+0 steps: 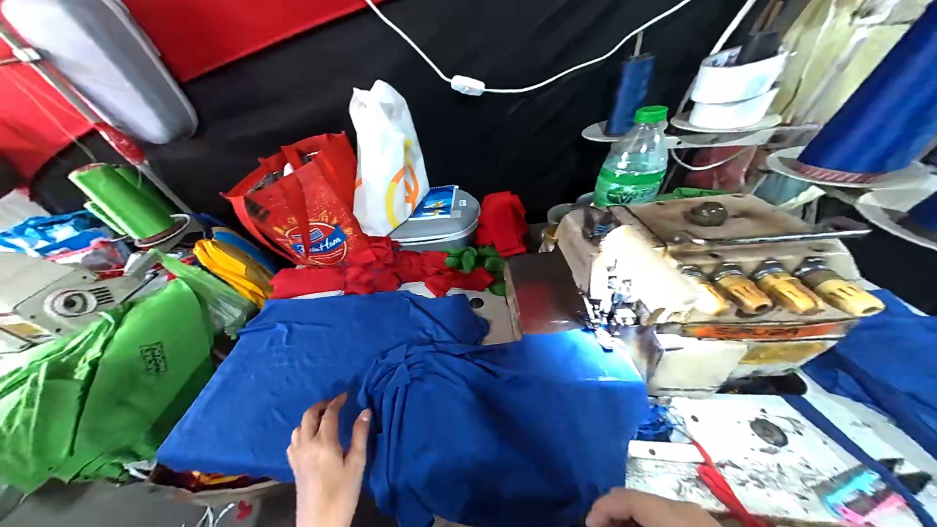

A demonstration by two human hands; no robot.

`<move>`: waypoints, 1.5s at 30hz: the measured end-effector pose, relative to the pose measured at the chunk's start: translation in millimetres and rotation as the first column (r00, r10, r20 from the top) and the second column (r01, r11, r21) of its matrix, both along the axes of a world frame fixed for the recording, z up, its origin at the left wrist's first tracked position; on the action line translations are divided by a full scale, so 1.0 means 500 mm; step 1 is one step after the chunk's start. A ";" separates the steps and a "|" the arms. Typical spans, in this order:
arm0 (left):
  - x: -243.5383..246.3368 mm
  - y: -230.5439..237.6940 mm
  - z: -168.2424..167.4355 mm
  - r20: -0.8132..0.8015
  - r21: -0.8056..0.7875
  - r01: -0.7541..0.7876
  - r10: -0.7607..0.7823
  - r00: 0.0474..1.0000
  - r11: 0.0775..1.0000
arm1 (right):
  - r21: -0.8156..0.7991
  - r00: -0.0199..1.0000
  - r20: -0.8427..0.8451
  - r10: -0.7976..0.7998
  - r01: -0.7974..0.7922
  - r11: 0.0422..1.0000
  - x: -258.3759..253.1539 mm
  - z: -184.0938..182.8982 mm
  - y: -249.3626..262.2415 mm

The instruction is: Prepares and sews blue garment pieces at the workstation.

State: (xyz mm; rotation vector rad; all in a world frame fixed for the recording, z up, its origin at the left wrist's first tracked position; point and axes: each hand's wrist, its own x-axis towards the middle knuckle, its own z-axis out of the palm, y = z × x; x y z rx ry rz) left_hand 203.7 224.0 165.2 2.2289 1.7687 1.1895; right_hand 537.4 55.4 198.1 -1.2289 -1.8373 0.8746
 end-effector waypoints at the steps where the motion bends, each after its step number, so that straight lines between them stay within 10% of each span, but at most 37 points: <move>1: 0.008 0.007 0.000 0.008 0.004 0.004 -0.004 1.000 1.000 | 0.040 1.000 -0.020 -0.007 0.008 0.999 -0.014 0.005 0.014; 5: 0.030 0.038 -0.003 0.035 -0.047 -0.016 0.018 0.999 0.999 | 0.209 0.993 -0.112 0.027 -0.003 0.978 -0.066 -0.031 0.068; 10: 0.033 0.069 -0.017 0.044 -0.093 0.039 -0.035 0.998 0.995 | 0.444 0.950 0.291 -0.117 -0.026 0.896 -0.090 -0.104 0.120; 17: -0.015 0.087 0.059 0.607 -0.372 0.110 0.152 0.780 0.922 | 0.444 0.997 0.074 -0.004 -0.029 0.895 -0.067 -0.135 0.139; 22: -0.067 0.113 0.111 0.157 -0.462 0.004 0.078 0.984 0.887 | 0.245 0.978 0.076 0.192 -0.205 0.948 -0.041 -0.085 0.123; 26: -0.101 0.110 0.079 -0.233 -0.496 -0.235 0.132 0.963 0.836 | 0.116 0.957 0.196 0.215 -0.241 0.964 -0.041 -0.047 0.107; 33: -0.101 0.098 -0.024 -0.036 -0.103 -0.021 0.018 0.999 0.994 | 0.267 0.983 0.081 0.162 -0.178 0.947 -0.095 -0.041 0.128; 45: -0.096 0.177 0.017 0.081 -0.301 0.032 -0.008 0.997 0.953 | 0.250 0.990 -0.110 0.093 -0.063 0.966 -0.128 -0.106 0.156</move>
